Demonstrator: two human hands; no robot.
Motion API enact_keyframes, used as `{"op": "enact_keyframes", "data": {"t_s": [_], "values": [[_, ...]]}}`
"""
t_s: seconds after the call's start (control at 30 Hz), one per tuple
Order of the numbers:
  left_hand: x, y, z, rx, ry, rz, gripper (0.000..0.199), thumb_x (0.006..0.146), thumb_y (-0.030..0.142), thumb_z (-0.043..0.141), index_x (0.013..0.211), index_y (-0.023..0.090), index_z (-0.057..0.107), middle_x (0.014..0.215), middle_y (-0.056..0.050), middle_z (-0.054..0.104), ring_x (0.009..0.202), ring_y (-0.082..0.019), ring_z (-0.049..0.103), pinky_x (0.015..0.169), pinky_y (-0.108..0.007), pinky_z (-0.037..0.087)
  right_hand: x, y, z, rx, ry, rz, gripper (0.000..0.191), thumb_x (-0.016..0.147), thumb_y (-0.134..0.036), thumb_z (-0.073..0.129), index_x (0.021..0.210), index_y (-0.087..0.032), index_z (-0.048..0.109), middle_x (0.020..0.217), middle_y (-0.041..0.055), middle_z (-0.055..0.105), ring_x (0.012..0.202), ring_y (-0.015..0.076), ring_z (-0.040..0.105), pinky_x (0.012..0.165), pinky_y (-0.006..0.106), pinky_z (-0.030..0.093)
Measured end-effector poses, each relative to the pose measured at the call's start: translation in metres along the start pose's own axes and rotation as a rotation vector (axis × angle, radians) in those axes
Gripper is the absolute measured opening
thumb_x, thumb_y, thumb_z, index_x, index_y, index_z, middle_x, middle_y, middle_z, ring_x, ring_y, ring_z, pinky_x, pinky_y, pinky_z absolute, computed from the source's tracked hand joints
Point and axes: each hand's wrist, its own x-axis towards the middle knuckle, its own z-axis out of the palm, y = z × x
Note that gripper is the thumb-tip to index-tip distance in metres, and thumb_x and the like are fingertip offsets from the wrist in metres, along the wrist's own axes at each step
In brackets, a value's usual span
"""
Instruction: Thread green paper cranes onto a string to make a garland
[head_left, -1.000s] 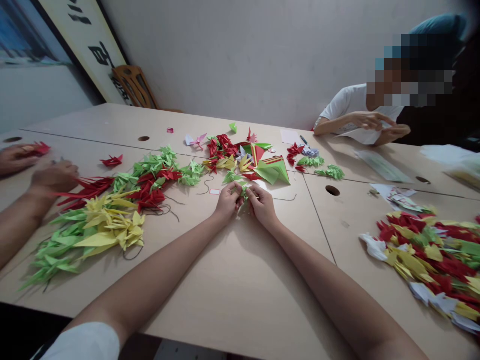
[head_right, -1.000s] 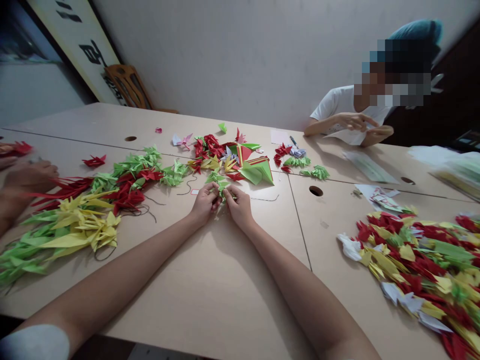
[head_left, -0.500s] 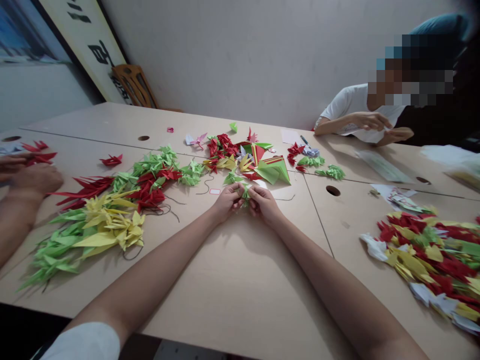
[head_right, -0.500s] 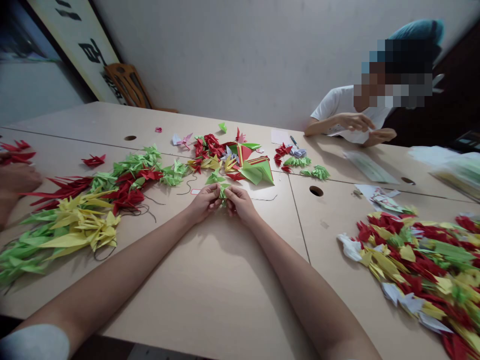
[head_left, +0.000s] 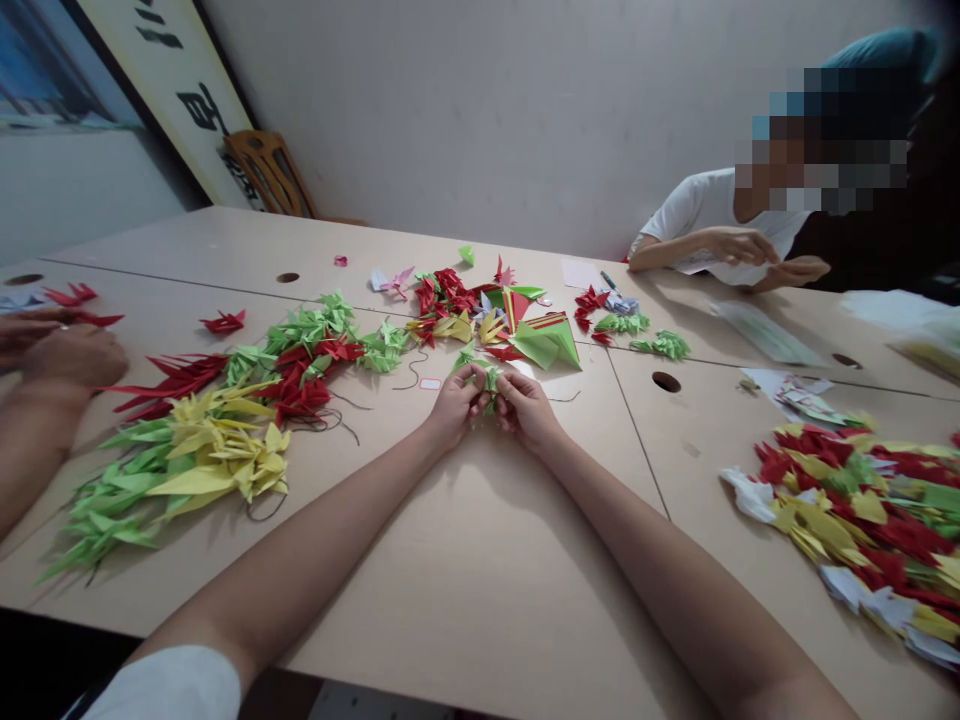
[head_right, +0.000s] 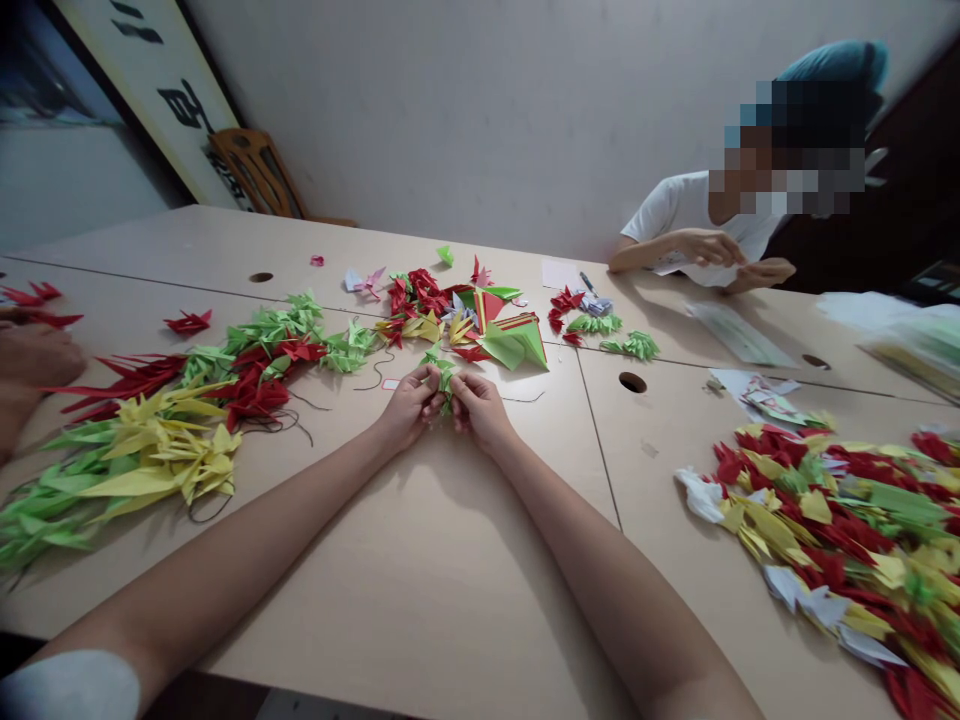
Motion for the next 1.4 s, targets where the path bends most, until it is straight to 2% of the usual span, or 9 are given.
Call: {"op": "enact_keyframes", "data": {"t_s": [0.17,0.33,0.4,0.47,0.73,0.83,1.07,1.3,1.4], "values": [[0.0,0.001,-0.001,-0.012,-0.006,-0.017,0.041,0.072,0.045,0.075,0.076,0.018,0.044,0.046,0.009,0.044,0.033,-0.002,0.032,0.034,-0.013,0.017,0.0,-0.003,-0.001,0.01,-0.019,0.014,0.042,0.071,-0.054,0.074,0.073,-0.02,0.05,0.046,-0.0089,0.047,0.031,0.0065,0.041,0.029,0.018,0.026],[0.002,0.011,-0.013,-0.041,-0.261,-0.209,0.04,0.069,0.04,0.079,0.079,0.016,0.049,0.046,0.008,0.045,0.034,-0.001,0.031,0.035,-0.012,0.018,-0.002,-0.012,-0.011,0.049,-0.187,0.102,0.038,0.074,-0.047,0.073,0.068,-0.019,0.049,0.041,-0.0101,0.039,0.031,0.0062,0.039,0.032,0.018,0.028],[0.002,0.014,-0.015,-0.041,-0.311,-0.252,0.04,0.069,0.04,0.08,0.079,0.015,0.05,0.046,0.007,0.045,0.035,-0.001,0.032,0.035,-0.012,0.018,-0.003,-0.014,-0.012,0.056,-0.228,0.127,0.037,0.074,-0.046,0.073,0.067,-0.019,0.048,0.042,-0.0099,0.039,0.031,0.0061,0.039,0.032,0.018,0.028],[0.002,0.014,-0.015,-0.047,-0.29,-0.239,0.042,0.067,0.041,0.081,0.078,0.016,0.049,0.046,0.007,0.045,0.035,-0.001,0.032,0.035,-0.012,0.018,-0.003,-0.013,-0.012,0.057,-0.218,0.12,0.037,0.074,-0.046,0.073,0.068,-0.019,0.048,0.042,-0.0093,0.042,0.031,0.006,0.039,0.032,0.018,0.028],[0.004,0.0,-0.004,-0.052,-0.034,-0.019,0.045,0.066,0.046,0.08,0.075,0.017,0.047,0.047,0.008,0.047,0.035,-0.002,0.036,0.035,-0.012,0.02,-0.001,0.0,-0.001,0.053,-0.034,0.024,0.04,0.072,-0.052,0.074,0.078,-0.02,0.051,0.048,-0.0086,0.049,0.033,0.0057,0.041,0.03,0.017,0.028],[0.003,0.002,-0.005,-0.049,-0.057,-0.028,0.046,0.064,0.046,0.081,0.074,0.017,0.047,0.047,0.008,0.047,0.035,-0.002,0.035,0.035,-0.012,0.022,-0.001,-0.002,-0.004,0.062,-0.065,0.056,0.039,0.072,-0.051,0.074,0.077,-0.02,0.051,0.05,-0.0079,0.051,0.035,0.0061,0.043,0.031,0.017,0.029],[0.0,0.015,-0.015,-0.072,-0.329,-0.301,0.038,0.069,0.038,0.08,0.076,0.015,0.05,0.047,0.007,0.044,0.035,-0.002,0.035,0.035,-0.012,0.021,-0.004,-0.018,-0.019,0.017,-0.278,0.229,0.037,0.074,-0.047,0.073,0.074,-0.018,0.051,0.047,-0.0078,0.046,0.037,0.0069,0.044,0.034,0.018,0.033],[-0.001,0.005,-0.003,-0.093,-0.112,-0.061,0.046,0.066,0.046,0.08,0.075,0.018,0.045,0.046,0.009,0.042,0.035,-0.002,0.032,0.035,-0.012,0.019,-0.002,-0.008,-0.007,0.085,-0.129,0.075,0.041,0.07,-0.051,0.076,0.075,-0.019,0.051,0.049,-0.0088,0.048,0.035,0.0059,0.043,0.034,0.017,0.033],[0.001,0.004,-0.003,-0.033,-0.09,-0.017,0.049,0.064,0.05,0.08,0.074,0.018,0.045,0.046,0.008,0.044,0.035,-0.002,0.032,0.035,-0.013,0.02,-0.001,-0.007,-0.005,0.048,-0.087,0.058,0.04,0.071,-0.053,0.075,0.076,-0.019,0.053,0.049,-0.0082,0.049,0.036,0.0066,0.043,0.034,0.018,0.034]]}}
